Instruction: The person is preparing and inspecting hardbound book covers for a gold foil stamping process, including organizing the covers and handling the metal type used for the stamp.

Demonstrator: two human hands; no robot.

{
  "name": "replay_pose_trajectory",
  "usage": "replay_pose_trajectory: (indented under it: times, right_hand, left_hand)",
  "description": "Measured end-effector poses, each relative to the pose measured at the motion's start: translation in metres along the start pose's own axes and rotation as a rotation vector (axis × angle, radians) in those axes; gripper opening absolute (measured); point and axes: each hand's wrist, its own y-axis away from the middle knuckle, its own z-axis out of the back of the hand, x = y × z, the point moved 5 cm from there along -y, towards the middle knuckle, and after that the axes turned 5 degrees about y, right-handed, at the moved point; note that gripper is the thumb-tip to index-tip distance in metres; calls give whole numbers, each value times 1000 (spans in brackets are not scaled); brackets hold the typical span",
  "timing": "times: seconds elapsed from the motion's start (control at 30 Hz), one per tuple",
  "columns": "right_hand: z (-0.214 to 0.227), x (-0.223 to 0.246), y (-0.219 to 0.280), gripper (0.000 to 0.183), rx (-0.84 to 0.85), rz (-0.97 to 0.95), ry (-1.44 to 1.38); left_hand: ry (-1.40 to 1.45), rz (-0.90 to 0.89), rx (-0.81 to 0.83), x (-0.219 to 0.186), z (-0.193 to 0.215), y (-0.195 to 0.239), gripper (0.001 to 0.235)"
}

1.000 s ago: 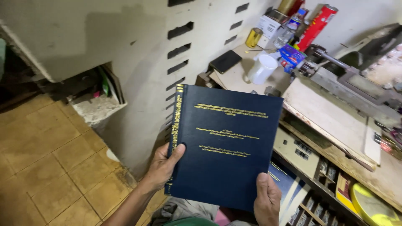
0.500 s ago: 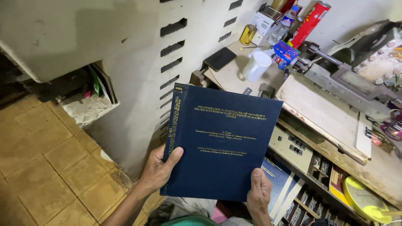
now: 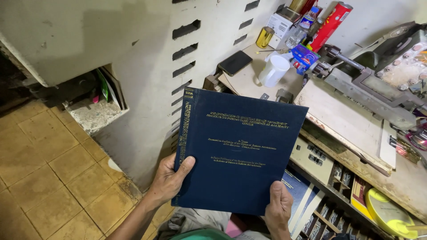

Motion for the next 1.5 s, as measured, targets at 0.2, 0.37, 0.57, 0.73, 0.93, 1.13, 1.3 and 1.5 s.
replay_pose_trajectory:
  times: [0.2,0.37,0.57,0.73,0.93,1.13,1.3,1.5]
  right_hand:
    - [1,5,0,47,-3,10,23]
    - [1,11,2,45,-10,16,78]
    - [-4,51,6,48,41,-126,91]
    - [-2,55,-7,36,17,-103,104]
    - [36,78,-66,25,-95,126,167]
    - [64,109,-70,45,-219,84,18]
    - [72,139,-59,48,-273,-29,98]
    - [84,133,-53,31,-332,-2,270]
  left_hand:
    - [21,-80,22,-2,1,0,42]
    - [94,-57,25,-5,0,-1,44]
    - [219,102,-28,17,5,-4,37]
    - [169,23,1,10,1,-17,36]
    - [-30,-132,117,-38,-36,-81,40]
    - [33,-289,380,-76,-89,-110,46]
    - [-37,-176,391,-72,-105,-116,51]
    - [24,-164,343,-63,-113,-119,53]
